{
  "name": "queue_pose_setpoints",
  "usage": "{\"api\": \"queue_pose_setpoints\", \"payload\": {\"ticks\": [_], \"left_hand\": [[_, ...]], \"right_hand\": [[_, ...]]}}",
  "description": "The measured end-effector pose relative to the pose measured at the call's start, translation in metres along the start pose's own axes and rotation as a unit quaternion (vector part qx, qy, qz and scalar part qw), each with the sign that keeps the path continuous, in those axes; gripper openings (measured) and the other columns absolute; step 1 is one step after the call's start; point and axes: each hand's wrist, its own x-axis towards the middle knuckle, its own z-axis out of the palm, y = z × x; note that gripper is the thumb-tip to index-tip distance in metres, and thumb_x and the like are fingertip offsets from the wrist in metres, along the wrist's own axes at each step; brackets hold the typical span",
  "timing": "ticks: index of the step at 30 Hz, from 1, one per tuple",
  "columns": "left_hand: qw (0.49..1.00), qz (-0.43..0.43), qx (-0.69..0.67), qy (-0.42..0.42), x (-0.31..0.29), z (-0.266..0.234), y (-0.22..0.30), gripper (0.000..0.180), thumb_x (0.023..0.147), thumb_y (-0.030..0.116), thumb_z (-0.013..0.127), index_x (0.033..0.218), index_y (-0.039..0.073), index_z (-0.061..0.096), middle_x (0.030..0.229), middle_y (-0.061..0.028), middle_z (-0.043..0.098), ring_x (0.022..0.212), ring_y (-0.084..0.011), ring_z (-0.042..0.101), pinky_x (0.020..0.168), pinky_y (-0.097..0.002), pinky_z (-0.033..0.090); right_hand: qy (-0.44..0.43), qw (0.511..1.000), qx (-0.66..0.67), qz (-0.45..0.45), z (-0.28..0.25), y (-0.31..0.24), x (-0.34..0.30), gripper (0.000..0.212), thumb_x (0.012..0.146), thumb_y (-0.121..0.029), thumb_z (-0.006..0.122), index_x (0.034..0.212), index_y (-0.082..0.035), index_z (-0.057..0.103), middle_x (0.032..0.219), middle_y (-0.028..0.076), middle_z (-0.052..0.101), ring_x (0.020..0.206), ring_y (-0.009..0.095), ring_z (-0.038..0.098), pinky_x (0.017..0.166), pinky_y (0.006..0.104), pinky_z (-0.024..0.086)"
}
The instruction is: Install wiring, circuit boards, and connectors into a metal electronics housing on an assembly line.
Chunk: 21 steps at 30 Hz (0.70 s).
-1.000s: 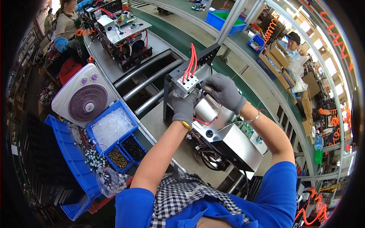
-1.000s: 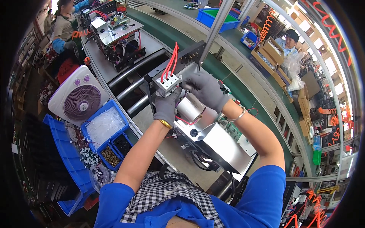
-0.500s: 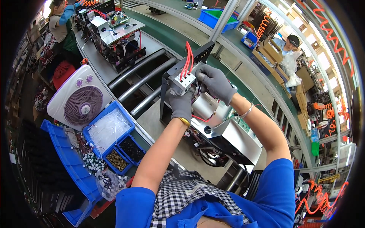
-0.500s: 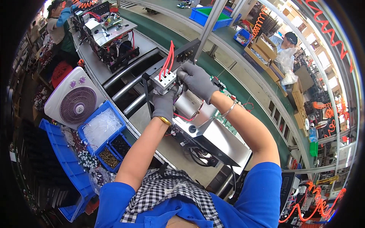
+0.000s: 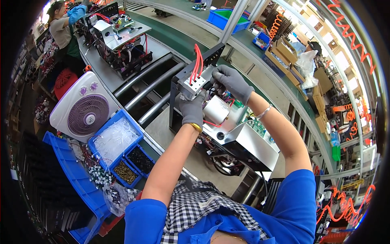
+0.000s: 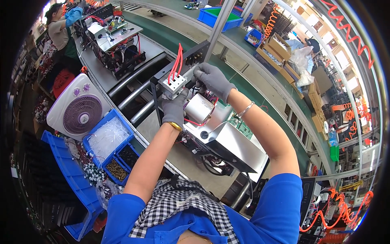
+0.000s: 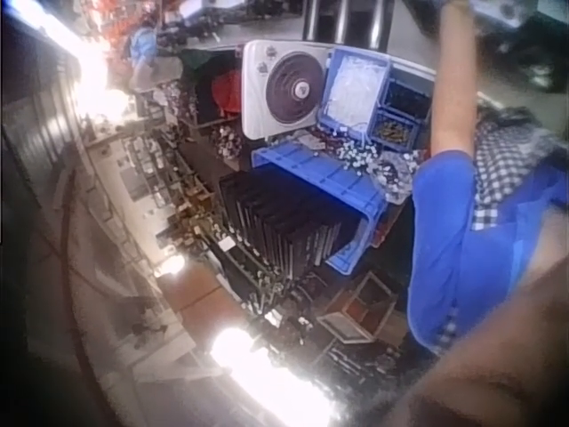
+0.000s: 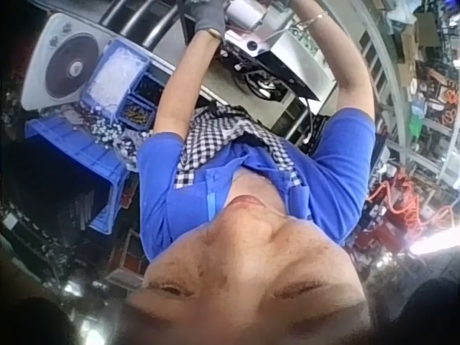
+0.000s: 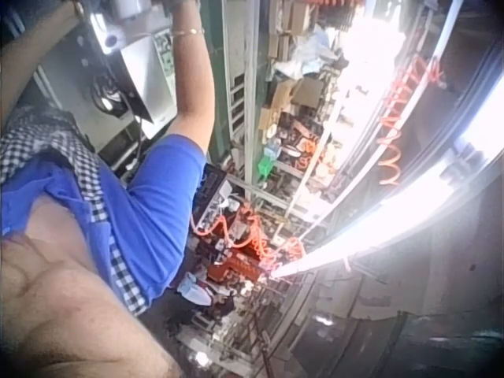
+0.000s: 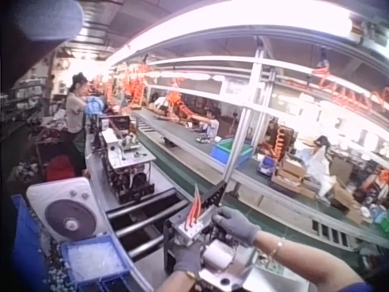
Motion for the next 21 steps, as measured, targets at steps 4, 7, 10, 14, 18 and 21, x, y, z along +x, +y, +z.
{"api": "queue_pose_setpoints", "payload": {"ticks": [4, 7, 10, 14, 18, 21], "left_hand": [[1.0, -0.011, 0.018, 0.0, 0.001, -0.003, 0.0, 0.042, 0.078, 0.026, 0.086, 0.11, 0.007, 0.066, 0.088, -0.004, 0.069, 0.048, -0.0135, 0.053, 0.035, -0.0281, 0.036], [1.0, -0.017, 0.008, -0.001, -0.002, -0.002, 0.002, 0.045, 0.077, 0.028, 0.087, 0.11, 0.005, 0.066, 0.088, -0.0048, 0.069, 0.048, -0.0139, 0.052, 0.036, -0.028, 0.037], [1.0, -0.006, 0.01, -0.006, -0.002, -0.003, 0.002, 0.047, 0.076, 0.029, 0.087, 0.11, 0.004, 0.065, 0.087, -0.0052, 0.069, 0.048, -0.0141, 0.053, 0.036, -0.028, 0.037], [1.0, -0.027, 0.006, 0.008, -0.004, -0.001, 0.009, 0.028, 0.081, 0.016, 0.082, 0.103, 0.008, 0.067, 0.081, -0.0009, 0.068, 0.048, -0.0114, 0.053, 0.036, -0.0278, 0.035], [0.999, -0.04, 0.013, 0.014, -0.008, 0.001, 0.011, 0.028, 0.081, 0.016, 0.082, 0.103, 0.008, 0.067, 0.082, -0.0013, 0.069, 0.049, -0.0119, 0.054, 0.036, -0.0278, 0.035], [1.0, -0.028, 0.002, 0.003, -0.009, -0.002, 0.011, 0.046, 0.076, 0.027, 0.087, 0.109, 0.003, 0.065, 0.086, -0.0059, 0.068, 0.048, -0.014, 0.054, 0.035, -0.0273, 0.038]], "right_hand": [[-0.05, 0.998, -0.023, -0.018, -0.003, -0.005, 0.006, 0.017, 0.104, -0.026, 0.053, 0.102, -0.009, 0.058, 0.087, -0.002, 0.059, 0.071, 0.005, 0.055, 0.057, 0.0225, 0.048], [-0.066, 0.982, -0.164, -0.07, -0.003, -0.004, 0.015, 0.02, 0.103, -0.026, 0.054, 0.102, -0.007, 0.058, 0.085, 0.0, 0.06, 0.071, 0.008, 0.056, 0.06, 0.0245, 0.048], [-0.037, 0.928, -0.335, -0.158, -0.005, -0.004, 0.025, 0.022, 0.1, -0.024, 0.055, 0.11, -0.005, 0.057, 0.089, 0.012, 0.066, 0.078, 0.023, 0.064, 0.07, 0.0376, 0.051], [-0.038, 0.882, -0.396, -0.252, -0.011, -0.007, 0.02, 0.02, 0.101, -0.018, 0.056, 0.112, -0.001, 0.058, 0.086, 0.009, 0.064, 0.079, 0.015, 0.061, 0.075, 0.0324, 0.051], [-0.026, 0.929, -0.296, -0.222, -0.017, -0.005, 0.016, 0.018, 0.102, -0.017, 0.055, 0.109, -0.002, 0.059, 0.086, 0.006, 0.064, 0.08, 0.013, 0.061, 0.074, 0.03, 0.052], [-0.019, 0.955, -0.243, -0.17, -0.013, -0.008, 0.016, 0.017, 0.103, -0.017, 0.054, 0.107, -0.002, 0.059, 0.087, 0.005, 0.065, 0.08, 0.011, 0.061, 0.074, 0.0293, 0.053]]}}
